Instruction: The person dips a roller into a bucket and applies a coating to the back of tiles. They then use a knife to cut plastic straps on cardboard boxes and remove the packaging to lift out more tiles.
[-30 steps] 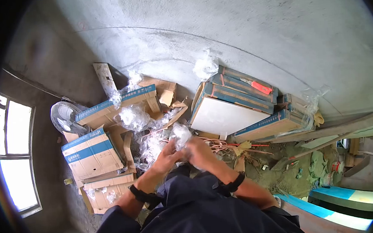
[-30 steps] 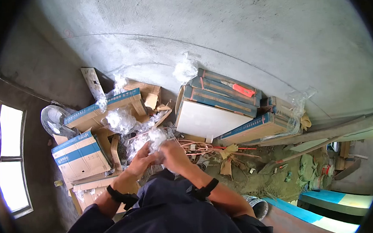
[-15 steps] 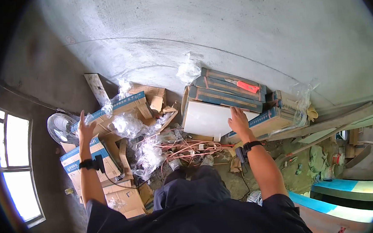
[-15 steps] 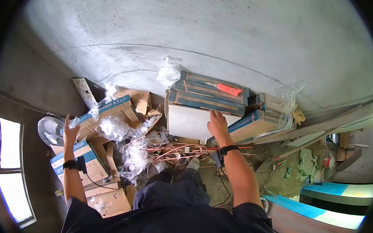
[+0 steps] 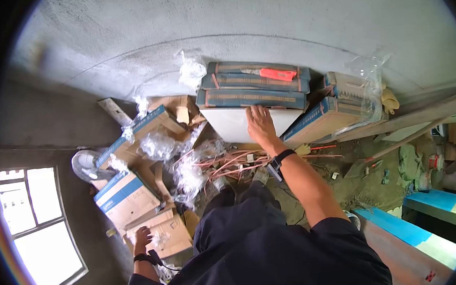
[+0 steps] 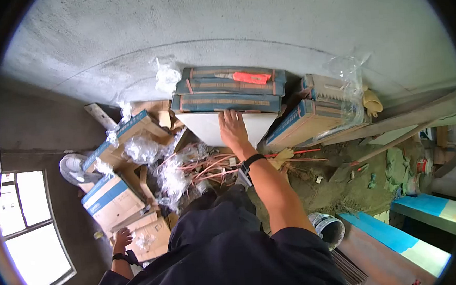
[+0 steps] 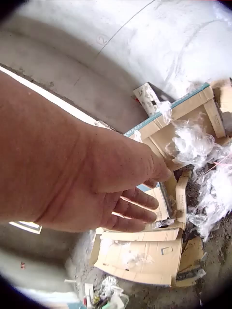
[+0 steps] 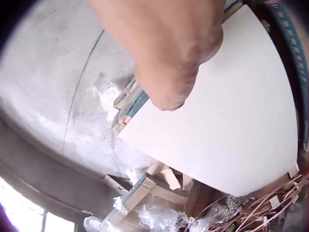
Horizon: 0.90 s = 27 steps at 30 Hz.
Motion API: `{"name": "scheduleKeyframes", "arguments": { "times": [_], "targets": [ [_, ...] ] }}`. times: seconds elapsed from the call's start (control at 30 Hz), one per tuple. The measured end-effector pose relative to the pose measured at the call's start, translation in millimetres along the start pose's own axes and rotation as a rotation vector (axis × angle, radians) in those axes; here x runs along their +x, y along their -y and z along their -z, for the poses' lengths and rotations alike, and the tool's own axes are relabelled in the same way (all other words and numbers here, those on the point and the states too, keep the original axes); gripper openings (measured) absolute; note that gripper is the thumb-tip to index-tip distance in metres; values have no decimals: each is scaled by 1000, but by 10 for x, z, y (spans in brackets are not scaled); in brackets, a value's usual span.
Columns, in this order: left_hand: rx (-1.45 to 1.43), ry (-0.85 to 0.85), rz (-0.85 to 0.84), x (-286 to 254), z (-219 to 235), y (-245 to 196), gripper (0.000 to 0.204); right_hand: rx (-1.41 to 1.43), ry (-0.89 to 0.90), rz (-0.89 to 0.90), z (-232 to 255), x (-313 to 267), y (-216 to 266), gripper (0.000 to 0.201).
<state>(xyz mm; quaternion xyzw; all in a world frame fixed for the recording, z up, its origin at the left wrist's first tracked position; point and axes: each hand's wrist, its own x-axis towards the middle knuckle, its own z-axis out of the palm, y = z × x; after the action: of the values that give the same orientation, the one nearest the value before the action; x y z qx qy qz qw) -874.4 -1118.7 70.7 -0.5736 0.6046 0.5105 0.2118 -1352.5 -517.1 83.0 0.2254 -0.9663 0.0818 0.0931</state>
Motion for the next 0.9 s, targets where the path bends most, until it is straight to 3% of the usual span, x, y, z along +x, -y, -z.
{"name": "scheduleKeyframes", "arguments": {
  "times": [0.03,0.07,0.13,0.17,0.2,0.3,0.4,0.5,0.6,0.7,0.73,0.8,0.83,0.9],
  "targets": [
    [40,2,-15,-181,-212,-22,39,45,91,-17,17,74,-17,37],
    [69,6,-24,-366,-362,-20,43,44,20,16,54,103,-23,23],
    [129,-10,-15,-693,-705,-179,51,33,64,54,-66,47,-12,22],
    [166,8,-23,-758,-799,-217,44,5,104,101,-116,49,-16,22],
    [203,-10,-56,-784,-882,-243,49,-49,207,137,-107,-29,28,27],
    [304,-27,-131,-809,-1123,-381,53,80,623,80,-48,-268,203,14],
    [396,13,-228,-762,-1305,-612,53,-9,584,258,-36,-516,370,11],
    [490,92,-317,-572,-1366,-846,52,-94,649,332,89,-552,394,12],
    [565,204,-514,-313,-1448,-1060,50,-14,595,373,122,-615,167,11],
    [600,275,-586,61,-1461,-1012,49,-12,752,319,659,-773,188,10],
    [606,313,-548,94,-1462,-1019,40,-18,771,297,880,-920,251,10],
    [768,289,-648,903,-1219,-434,32,-79,723,194,1440,-1227,352,12],
    [921,234,-761,1207,-1242,-406,24,-85,748,116,1790,-1375,433,14],
    [224,570,-186,1460,-1156,-287,10,-108,772,-28,2417,-1757,625,15]
  ]
}}
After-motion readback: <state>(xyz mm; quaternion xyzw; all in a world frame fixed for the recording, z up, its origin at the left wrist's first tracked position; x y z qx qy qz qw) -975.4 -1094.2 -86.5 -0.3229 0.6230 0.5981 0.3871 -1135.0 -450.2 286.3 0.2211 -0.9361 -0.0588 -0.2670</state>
